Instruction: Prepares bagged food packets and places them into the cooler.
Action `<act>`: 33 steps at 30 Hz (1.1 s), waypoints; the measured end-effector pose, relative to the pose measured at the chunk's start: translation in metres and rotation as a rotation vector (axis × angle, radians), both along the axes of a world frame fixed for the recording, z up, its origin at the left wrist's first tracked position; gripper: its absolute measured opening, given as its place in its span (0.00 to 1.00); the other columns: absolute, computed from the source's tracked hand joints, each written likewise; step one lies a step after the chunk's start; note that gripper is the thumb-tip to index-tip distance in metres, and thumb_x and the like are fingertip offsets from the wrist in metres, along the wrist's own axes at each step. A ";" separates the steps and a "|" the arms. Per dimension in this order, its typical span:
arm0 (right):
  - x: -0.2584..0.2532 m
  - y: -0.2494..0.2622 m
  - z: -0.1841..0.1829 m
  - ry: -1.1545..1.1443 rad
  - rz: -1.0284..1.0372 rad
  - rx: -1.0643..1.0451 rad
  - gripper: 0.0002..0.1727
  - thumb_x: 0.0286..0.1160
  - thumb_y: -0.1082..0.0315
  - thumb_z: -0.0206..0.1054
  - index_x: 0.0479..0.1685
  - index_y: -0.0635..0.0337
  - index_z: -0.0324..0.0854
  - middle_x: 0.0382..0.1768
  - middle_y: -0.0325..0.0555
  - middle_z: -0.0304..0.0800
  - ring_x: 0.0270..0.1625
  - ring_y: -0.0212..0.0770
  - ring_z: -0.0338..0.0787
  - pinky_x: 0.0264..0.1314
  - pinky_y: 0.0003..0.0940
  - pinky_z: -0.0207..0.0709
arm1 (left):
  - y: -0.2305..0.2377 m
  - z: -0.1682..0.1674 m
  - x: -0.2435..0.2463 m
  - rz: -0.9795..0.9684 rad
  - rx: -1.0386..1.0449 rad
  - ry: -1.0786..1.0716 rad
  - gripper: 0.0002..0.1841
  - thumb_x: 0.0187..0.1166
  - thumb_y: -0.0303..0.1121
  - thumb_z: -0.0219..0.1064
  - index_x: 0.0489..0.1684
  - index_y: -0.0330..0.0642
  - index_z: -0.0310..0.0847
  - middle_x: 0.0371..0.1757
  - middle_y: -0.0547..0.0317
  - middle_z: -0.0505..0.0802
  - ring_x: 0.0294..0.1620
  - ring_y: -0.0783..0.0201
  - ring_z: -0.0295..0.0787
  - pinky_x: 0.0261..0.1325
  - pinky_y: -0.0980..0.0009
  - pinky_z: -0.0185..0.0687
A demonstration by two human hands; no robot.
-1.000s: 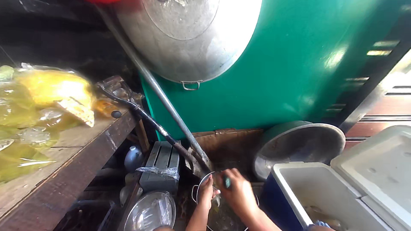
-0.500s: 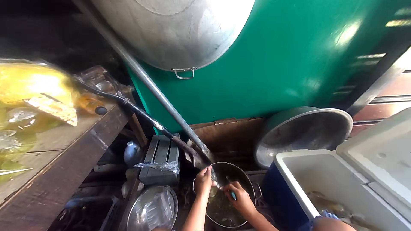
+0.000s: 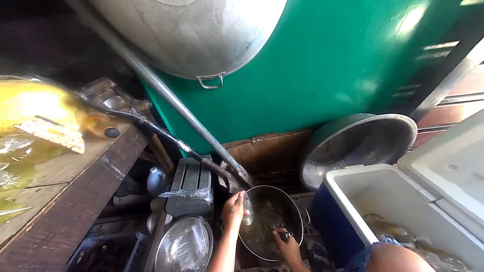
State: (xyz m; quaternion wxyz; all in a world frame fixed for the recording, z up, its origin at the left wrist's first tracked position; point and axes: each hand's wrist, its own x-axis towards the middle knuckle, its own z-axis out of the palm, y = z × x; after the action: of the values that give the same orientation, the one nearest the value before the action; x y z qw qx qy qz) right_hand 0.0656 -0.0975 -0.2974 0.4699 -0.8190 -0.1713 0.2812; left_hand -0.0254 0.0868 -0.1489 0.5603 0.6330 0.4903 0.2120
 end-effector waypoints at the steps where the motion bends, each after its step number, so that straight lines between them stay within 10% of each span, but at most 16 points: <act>1: 0.006 -0.003 0.002 0.067 -0.046 0.008 0.17 0.82 0.58 0.70 0.56 0.62 0.88 0.46 0.57 0.94 0.45 0.52 0.94 0.55 0.56 0.85 | 0.000 0.000 0.000 -0.003 -0.002 -0.003 0.17 0.93 0.38 0.54 0.64 0.46 0.89 0.62 0.57 0.93 0.32 0.65 0.92 0.36 0.64 0.90; 8: 0.049 -0.011 0.052 0.236 -0.188 0.067 0.17 0.82 0.58 0.71 0.57 0.61 0.86 0.47 0.56 0.92 0.42 0.49 0.95 0.49 0.49 0.90 | -0.001 0.010 -0.004 -0.057 0.055 0.038 0.17 0.94 0.40 0.54 0.65 0.46 0.89 0.60 0.54 0.93 0.36 0.61 0.93 0.41 0.60 0.90; 25: 0.076 0.033 0.279 -0.359 0.057 0.115 0.14 0.81 0.52 0.66 0.47 0.51 0.90 0.29 0.38 0.93 0.27 0.34 0.92 0.35 0.38 0.89 | -0.018 0.000 0.016 0.020 -0.148 -0.031 0.22 0.94 0.44 0.53 0.72 0.42 0.83 0.62 0.39 0.89 0.37 0.53 0.91 0.43 0.56 0.87; 31: 0.003 0.062 0.301 -0.806 0.523 -0.023 0.19 0.79 0.54 0.66 0.57 0.58 0.89 0.52 0.58 0.93 0.49 0.59 0.94 0.50 0.59 0.86 | -0.043 -0.001 0.030 0.105 -0.058 -0.181 0.20 0.93 0.36 0.54 0.67 0.27 0.81 0.46 0.32 0.90 0.31 0.54 0.89 0.34 0.60 0.85; 32: -0.008 0.064 0.303 -0.873 0.637 -0.042 0.20 0.79 0.55 0.67 0.60 0.60 0.87 0.54 0.62 0.91 0.46 0.62 0.94 0.45 0.61 0.86 | -0.053 0.025 0.023 0.107 -0.007 -0.177 0.18 0.90 0.30 0.56 0.63 0.20 0.80 0.48 0.26 0.91 0.38 0.48 0.93 0.40 0.58 0.90; 33: -0.016 0.065 0.303 -0.953 0.710 -0.027 0.19 0.78 0.57 0.68 0.57 0.62 0.86 0.50 0.64 0.90 0.40 0.63 0.94 0.38 0.60 0.84 | -0.062 0.083 0.014 0.090 -0.218 -0.081 0.19 0.90 0.25 0.55 0.73 0.21 0.72 0.66 0.26 0.85 0.62 0.44 0.86 0.68 0.55 0.79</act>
State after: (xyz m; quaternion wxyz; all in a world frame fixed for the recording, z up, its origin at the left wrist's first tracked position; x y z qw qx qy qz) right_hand 0.0492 -0.0322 0.0051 0.2078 -0.7534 -0.6233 0.0248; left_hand -0.0111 0.0246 -0.0656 0.6350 0.5366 0.5153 0.2081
